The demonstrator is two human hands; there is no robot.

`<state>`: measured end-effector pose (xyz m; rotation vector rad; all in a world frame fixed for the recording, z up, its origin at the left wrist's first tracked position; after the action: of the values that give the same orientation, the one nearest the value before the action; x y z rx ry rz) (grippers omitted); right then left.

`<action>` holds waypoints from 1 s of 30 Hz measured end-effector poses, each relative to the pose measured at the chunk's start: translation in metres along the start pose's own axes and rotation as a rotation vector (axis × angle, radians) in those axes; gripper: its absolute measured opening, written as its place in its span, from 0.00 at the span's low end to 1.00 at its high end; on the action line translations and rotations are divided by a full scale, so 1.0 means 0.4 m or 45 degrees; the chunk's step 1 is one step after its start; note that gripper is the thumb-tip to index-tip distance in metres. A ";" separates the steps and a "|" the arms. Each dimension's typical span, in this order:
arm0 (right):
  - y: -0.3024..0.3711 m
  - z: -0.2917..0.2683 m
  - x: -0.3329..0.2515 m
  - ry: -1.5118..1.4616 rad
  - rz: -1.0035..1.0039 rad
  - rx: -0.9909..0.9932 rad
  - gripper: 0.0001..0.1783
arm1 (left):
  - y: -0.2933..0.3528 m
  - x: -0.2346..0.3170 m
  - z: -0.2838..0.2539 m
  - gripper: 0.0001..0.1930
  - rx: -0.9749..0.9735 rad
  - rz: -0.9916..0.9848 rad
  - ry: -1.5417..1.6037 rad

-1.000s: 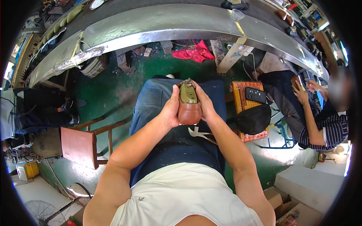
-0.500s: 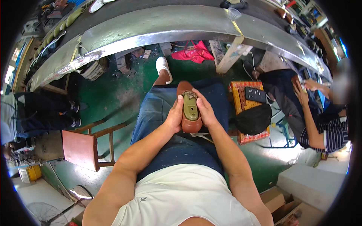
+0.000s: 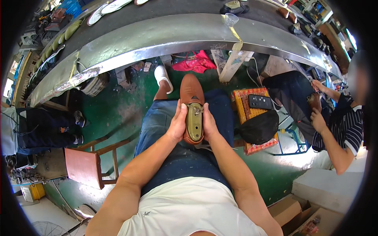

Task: The worker uses a hand tool to pull and secure the shoe upper onto the last, preparing the shoe for sole attachment.

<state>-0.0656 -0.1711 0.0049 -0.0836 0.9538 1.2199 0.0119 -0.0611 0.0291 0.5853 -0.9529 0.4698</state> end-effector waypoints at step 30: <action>-0.137 -0.095 0.009 0.107 0.565 0.509 0.33 | -0.181 -0.147 -0.062 0.25 0.582 0.080 -0.556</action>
<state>-0.0425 -0.2099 -0.0445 0.4158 1.3186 1.4087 0.0417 -0.1063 -0.0507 1.1046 -1.2911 0.6373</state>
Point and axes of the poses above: each hand's wrist, its own y-axis away from the middle knuckle, its own z-axis out of the palm, x = y × z, the point moved 1 cm from there along -y, towards the middle knuckle, and after that the axes turned 10 degrees about -y, right-handed, at the moved point
